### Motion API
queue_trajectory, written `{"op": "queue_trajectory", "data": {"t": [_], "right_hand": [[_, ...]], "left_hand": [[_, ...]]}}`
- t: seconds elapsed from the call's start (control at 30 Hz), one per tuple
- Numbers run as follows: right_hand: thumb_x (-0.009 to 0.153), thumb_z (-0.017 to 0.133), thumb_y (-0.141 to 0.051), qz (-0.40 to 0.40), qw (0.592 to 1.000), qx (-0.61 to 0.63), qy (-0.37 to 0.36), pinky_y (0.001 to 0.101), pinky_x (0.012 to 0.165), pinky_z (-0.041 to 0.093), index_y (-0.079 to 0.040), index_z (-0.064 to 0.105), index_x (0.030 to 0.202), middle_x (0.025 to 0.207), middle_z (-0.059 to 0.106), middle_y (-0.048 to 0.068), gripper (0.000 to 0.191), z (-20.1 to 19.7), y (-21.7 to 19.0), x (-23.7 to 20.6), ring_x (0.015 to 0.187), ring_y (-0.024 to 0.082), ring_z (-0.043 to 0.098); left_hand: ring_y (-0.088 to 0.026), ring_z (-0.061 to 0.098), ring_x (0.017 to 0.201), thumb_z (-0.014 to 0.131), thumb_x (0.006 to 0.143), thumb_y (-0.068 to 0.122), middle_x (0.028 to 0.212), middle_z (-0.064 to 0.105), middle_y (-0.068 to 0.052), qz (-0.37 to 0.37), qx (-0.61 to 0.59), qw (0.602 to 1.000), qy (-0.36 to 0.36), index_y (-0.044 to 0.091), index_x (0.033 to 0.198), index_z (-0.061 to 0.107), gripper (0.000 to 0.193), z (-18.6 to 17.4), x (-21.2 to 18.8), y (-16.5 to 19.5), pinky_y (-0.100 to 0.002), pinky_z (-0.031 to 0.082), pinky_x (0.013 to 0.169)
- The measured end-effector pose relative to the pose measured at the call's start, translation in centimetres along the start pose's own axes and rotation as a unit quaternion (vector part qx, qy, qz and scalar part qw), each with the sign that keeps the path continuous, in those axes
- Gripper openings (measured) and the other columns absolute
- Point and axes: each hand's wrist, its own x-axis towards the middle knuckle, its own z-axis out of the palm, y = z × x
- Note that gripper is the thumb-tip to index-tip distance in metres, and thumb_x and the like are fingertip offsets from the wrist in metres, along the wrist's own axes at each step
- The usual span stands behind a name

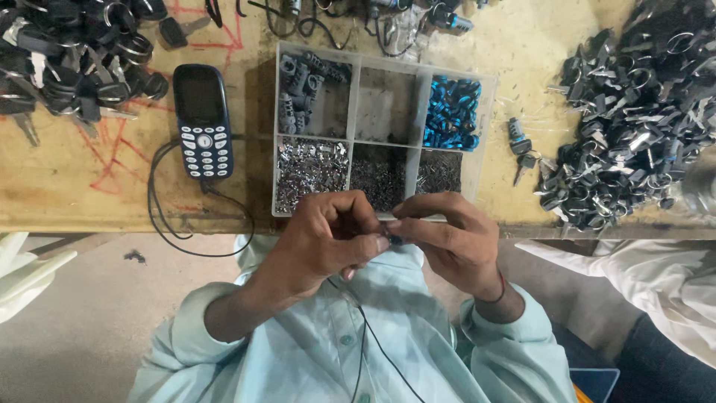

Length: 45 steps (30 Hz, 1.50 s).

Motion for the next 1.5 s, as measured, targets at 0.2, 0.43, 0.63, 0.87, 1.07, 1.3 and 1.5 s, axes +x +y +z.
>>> {"op": "queue_trajectory", "data": {"t": [0.2,0.43,0.63,0.87,1.07,1.3,1.5], "right_hand": [[0.083,0.085,0.001,-0.051,0.993,-0.109,0.006,0.0337,0.082,0.061,-0.009,0.073,0.116,0.112,0.067,0.011,0.037,0.1,0.0,-0.2,0.094,0.023,0.072],[0.085,0.087,-0.003,0.056,0.992,-0.106,0.035,0.0300,0.074,0.060,-0.003,0.066,0.116,0.111,0.067,0.012,0.037,0.7,-3.0,1.5,0.088,0.019,0.073],[0.097,0.081,-0.002,0.199,0.935,-0.294,0.029,0.0377,0.069,0.053,-0.010,0.076,0.109,0.094,0.067,0.009,0.015,-4.1,1.3,4.7,0.079,0.024,0.069],[0.098,0.073,-0.002,0.102,0.932,-0.346,-0.010,0.0439,0.071,0.048,-0.003,0.067,0.105,0.094,0.060,0.015,0.009,-5.3,8.2,5.0,0.085,0.033,0.062],[0.109,0.058,-0.003,0.281,0.959,0.011,0.027,0.0279,0.062,0.049,0.000,0.054,0.109,0.090,0.065,0.009,0.005,-6.8,8.4,3.8,0.071,0.014,0.061],[0.107,0.055,0.002,0.280,0.943,0.175,0.029,0.0247,0.065,0.052,0.000,0.052,0.131,0.092,0.064,0.007,0.024,-6.6,9.7,2.3,0.076,0.010,0.063],[0.113,0.055,0.004,0.307,0.889,0.312,0.132,0.0279,0.074,0.053,0.003,0.062,0.123,0.095,0.067,0.010,0.012,-6.0,8.4,2.6,0.083,0.016,0.066]], "left_hand": [[-0.005,0.054,0.057,0.075,0.088,0.007,0.071,0.062,0.001,0.040,0.059,0.994,0.078,0.002,0.087,0.064,0.012,0.8,0.0,0.4,-0.022,0.045,0.050],[-0.017,0.075,0.096,0.075,0.092,0.005,0.106,0.073,-0.010,0.283,0.191,0.937,0.071,-0.002,0.115,0.066,0.026,2.5,-0.4,-0.7,-0.028,0.062,0.085],[-0.014,0.079,0.094,0.078,0.090,0.002,0.102,0.081,-0.012,0.271,0.233,0.931,0.077,0.002,0.105,0.077,0.015,0.9,-0.1,-1.4,-0.026,0.064,0.084],[-0.013,0.078,0.091,0.079,0.090,0.000,0.099,0.081,-0.011,0.238,0.197,0.950,0.039,0.001,0.104,0.078,0.014,-0.1,0.6,-1.4,-0.026,0.064,0.082],[-0.014,0.078,0.092,0.078,0.092,0.004,0.102,0.079,-0.008,0.265,0.252,0.931,0.002,0.003,0.102,0.073,0.011,-0.5,1.5,-1.6,-0.026,0.063,0.080],[-0.015,0.079,0.093,0.080,0.091,0.005,0.102,0.080,-0.008,0.264,0.274,0.925,-0.009,0.003,0.098,0.072,0.011,-0.4,2.1,-1.6,-0.027,0.063,0.082],[-0.017,0.079,0.096,0.077,0.092,0.002,0.105,0.078,-0.008,0.291,0.299,0.908,0.002,0.003,0.102,0.069,0.013,-0.8,1.9,-1.9,-0.029,0.064,0.082]]}}
